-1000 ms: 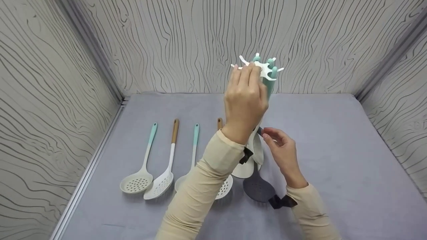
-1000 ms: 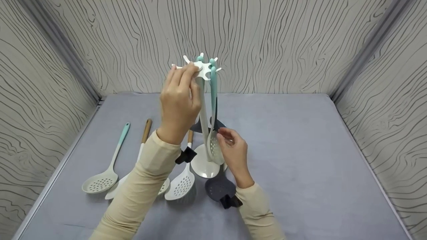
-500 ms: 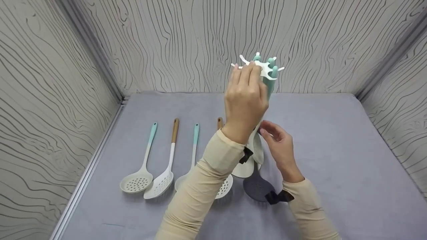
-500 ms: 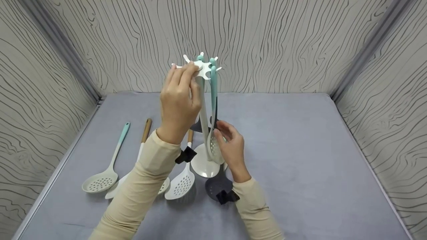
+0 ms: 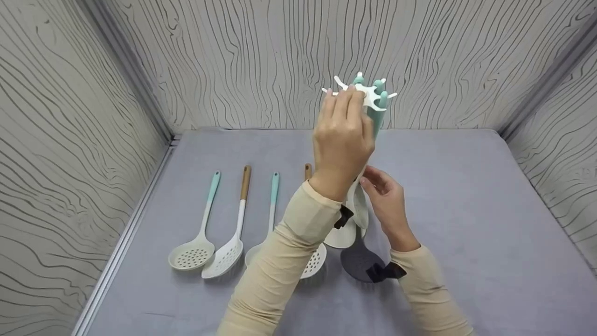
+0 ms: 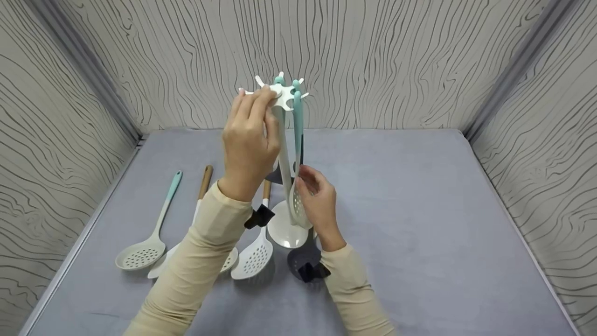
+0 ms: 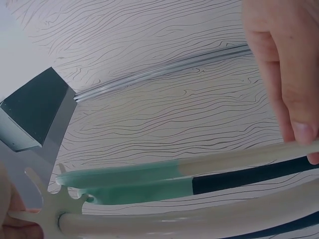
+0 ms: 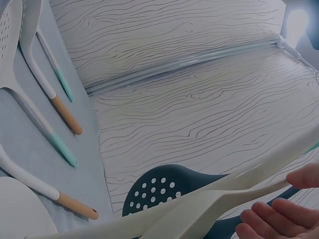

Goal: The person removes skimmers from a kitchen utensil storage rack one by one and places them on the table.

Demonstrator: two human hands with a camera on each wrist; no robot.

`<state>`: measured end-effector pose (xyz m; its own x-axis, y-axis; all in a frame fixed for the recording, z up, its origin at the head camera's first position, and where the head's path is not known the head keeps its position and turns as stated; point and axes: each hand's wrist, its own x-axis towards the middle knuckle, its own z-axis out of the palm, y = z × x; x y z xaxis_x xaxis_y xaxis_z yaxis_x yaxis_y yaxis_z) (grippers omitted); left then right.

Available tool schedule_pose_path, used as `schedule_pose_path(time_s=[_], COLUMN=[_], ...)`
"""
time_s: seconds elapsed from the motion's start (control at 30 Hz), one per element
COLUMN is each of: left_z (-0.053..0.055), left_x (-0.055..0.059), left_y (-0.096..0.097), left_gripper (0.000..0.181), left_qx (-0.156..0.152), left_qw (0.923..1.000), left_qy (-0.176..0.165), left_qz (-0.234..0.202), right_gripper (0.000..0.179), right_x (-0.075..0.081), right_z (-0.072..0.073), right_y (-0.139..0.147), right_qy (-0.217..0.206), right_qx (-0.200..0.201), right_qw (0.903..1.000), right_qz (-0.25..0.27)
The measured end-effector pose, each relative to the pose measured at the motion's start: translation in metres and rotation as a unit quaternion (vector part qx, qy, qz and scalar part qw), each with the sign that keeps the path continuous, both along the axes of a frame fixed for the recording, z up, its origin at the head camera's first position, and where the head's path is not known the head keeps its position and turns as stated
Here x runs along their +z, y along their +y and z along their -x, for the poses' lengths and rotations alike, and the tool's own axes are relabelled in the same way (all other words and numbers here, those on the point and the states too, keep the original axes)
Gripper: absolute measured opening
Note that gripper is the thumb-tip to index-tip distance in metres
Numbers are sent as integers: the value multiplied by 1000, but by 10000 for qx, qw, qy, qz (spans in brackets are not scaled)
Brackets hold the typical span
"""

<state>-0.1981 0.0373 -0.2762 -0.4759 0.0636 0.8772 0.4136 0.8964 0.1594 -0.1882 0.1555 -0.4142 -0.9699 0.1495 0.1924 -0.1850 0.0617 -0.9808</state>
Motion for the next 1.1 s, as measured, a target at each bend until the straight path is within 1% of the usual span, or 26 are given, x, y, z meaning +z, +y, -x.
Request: schedule_pose_path(time_s=[0.27,0.53,0.67,0.8,1.1], left_z=[0,-1,-1,-1,-1], left_x=[1,1,0,0,0], left_y=[-2,-1,-1,0,1], left_gripper=[26,25,26,26,25], left_qx=[-12,-13,2,17,13], left_qw=[10000,10000,10000,9999,10000], left_qy=[-38,-31,54,105,38], left_qz=[-50,-6,-15,-39,-21], right_gripper=[37,32,26,23,23], right_x=[-1,1,1,1,3], right_z=[1,0,0,-1,-4], right_y=[-4,-5,-5,-4,-2], right_qy=[73,333,360,359,349], right_qx=[34,10,14,-1,64], right_qw=[9999,9991,9989,9990,9992], right_qz=[88,247,313,269,200])
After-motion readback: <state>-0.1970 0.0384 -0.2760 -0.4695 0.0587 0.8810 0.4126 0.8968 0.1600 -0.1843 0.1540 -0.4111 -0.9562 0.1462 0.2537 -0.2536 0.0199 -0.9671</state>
